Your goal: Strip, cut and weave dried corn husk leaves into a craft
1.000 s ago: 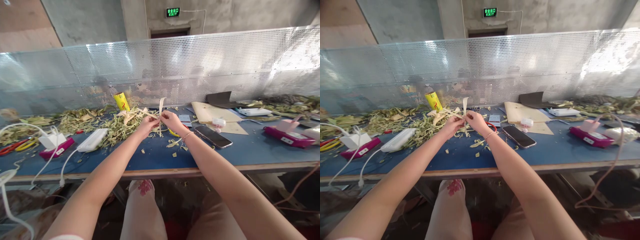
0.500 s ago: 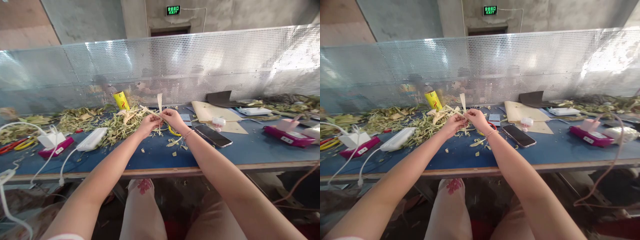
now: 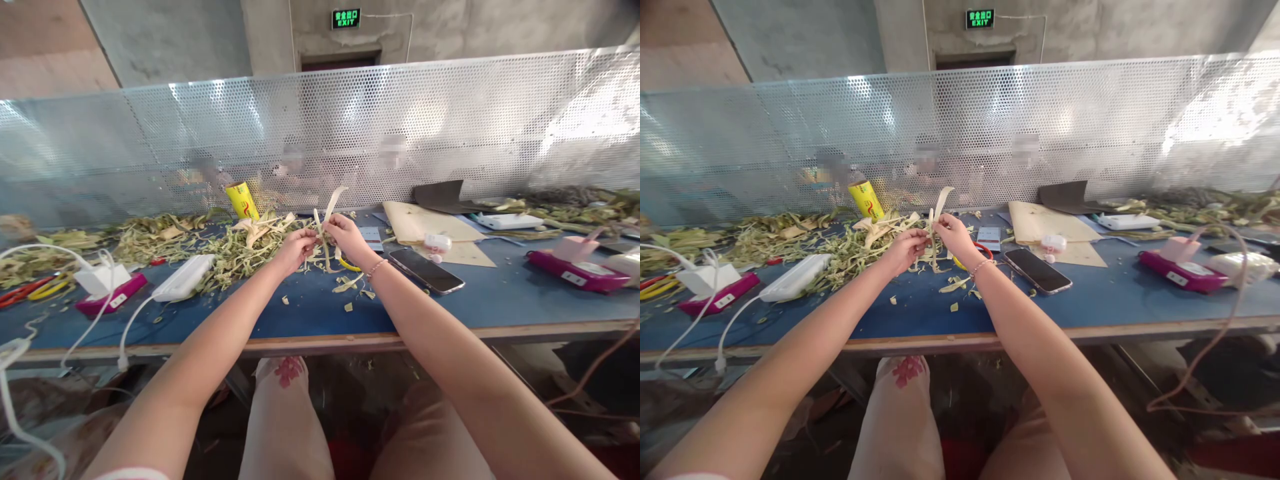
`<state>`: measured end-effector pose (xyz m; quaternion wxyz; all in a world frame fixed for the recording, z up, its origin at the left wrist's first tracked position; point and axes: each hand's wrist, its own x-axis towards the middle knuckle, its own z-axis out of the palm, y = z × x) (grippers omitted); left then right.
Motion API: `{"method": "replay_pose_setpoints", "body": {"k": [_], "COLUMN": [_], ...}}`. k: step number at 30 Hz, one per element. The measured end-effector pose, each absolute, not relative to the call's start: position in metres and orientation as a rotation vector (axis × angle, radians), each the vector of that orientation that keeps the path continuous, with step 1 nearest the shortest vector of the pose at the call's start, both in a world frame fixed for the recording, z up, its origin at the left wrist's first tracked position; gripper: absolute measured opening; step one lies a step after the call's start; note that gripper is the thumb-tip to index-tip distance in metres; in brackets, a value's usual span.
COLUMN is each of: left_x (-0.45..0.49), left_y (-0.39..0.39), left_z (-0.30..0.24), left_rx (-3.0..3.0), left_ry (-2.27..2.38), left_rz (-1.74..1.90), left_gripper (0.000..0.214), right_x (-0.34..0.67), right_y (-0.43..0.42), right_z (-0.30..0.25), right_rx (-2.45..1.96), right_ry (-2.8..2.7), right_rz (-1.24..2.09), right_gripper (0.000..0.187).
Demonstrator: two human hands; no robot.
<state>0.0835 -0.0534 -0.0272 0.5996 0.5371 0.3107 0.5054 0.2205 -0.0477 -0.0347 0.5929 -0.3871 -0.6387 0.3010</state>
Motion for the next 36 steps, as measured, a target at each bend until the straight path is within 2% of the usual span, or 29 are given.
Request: {"method": "replay_pose_setpoints", "body": {"k": [9,22,36], "left_x": [0.083,0.082,0.079], "left_y": [-0.054,-0.056,-0.053], "left_z": [-0.026,-0.022,-0.024], "left_rx": [1.295,1.369,1.425], "left_ry": [0.734,0.68,0.701], "left_rz": [1.199,1.274,1.284], "left_gripper": [0.006,0.008,0.013], "right_x": [0.221,0.219,0.217], "right_y": [-0.052,-0.058,-0.065], "right_z": [-0.033,-0.028,-0.028], "right_rx": [-0.771,-0.662,-0.631], "right_ry": [-1.479,-1.434,-1.509], "right_rz": [0.639,0.586,0.501], "right_gripper": [0.025,0.018,0.025]}}
